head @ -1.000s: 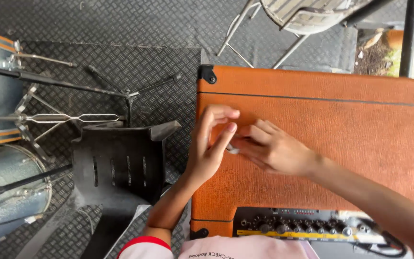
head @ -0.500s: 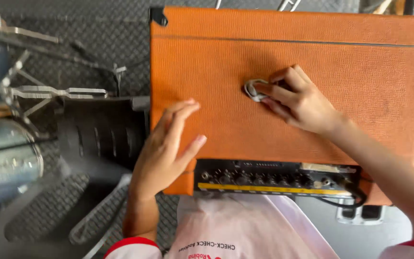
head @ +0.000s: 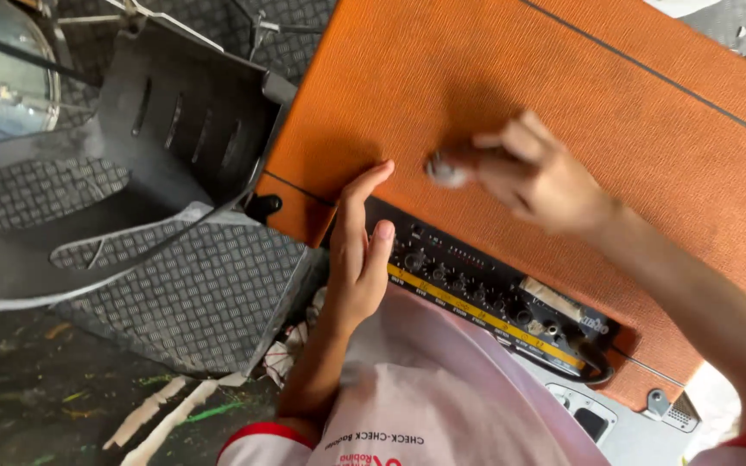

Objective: Clean the top surface and control panel of a guitar amplifier using a cloth.

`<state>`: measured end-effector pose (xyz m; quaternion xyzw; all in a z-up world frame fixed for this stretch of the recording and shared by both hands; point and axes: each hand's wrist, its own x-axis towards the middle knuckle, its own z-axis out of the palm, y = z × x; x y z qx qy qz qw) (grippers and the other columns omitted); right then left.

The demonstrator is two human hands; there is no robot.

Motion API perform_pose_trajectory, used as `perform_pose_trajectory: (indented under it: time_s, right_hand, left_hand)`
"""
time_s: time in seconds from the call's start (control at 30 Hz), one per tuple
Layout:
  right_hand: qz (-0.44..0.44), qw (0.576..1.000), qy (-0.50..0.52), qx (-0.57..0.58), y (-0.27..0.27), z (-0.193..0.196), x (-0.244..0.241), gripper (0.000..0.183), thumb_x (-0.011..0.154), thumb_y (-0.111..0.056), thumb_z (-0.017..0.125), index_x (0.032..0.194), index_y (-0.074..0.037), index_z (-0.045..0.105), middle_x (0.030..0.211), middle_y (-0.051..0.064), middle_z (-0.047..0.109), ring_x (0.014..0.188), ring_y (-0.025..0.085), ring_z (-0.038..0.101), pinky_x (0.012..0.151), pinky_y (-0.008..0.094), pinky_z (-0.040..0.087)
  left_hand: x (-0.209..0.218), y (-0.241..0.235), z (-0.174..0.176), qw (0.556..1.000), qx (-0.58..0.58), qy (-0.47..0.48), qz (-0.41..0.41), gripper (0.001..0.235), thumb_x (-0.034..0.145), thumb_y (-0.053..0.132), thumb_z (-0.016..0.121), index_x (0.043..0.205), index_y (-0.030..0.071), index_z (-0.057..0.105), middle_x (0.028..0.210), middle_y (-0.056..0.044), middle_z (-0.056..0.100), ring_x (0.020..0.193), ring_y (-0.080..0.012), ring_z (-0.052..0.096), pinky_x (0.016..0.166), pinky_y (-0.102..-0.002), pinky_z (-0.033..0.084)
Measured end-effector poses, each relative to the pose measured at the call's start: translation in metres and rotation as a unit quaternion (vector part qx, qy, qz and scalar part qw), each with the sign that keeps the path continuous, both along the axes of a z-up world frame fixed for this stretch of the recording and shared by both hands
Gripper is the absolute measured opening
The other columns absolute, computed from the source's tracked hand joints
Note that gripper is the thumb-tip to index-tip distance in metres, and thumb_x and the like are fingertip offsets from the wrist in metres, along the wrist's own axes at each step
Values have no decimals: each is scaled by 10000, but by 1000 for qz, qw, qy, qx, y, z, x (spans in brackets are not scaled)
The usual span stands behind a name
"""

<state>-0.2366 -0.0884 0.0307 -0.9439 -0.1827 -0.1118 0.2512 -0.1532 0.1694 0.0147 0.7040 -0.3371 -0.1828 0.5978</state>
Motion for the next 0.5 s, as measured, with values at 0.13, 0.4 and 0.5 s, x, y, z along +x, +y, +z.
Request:
perform_pose_trajectory:
  time_s: [0.13,0.4,0.5]
  right_hand:
    - [-117,988,-49,-84,29,-5,32,438,874,-64,711,1309,-111,729,1162,56,643,979,245,532,872,352,508]
    - [-46,997,55,28,5,16,-43,483,844,-112,676,1326,-143,674,1198,39,642,1020,233,630,917,362,519]
    - [-171,974,97,116,-26,13,-88,403,904,-58,671,1302,-118,681,1204,47,627,1081,242,636,945,365,515]
  left_hand:
    - [-4,0,-3,1000,-18,12,16,439,1109,177,433,1485,-50,436,1537,-196,511,1474,-327,484,1297,-436,325]
    - [-12,-34,-9,994,-69,87,13,297,1090,97,486,1363,-13,521,1423,-183,547,1394,-317,523,1238,-435,378]
    - [-22,-58,2,998,-35,-1,-53,261,1077,81,531,1321,-6,554,1411,-188,585,1413,-337,538,1258,-443,377]
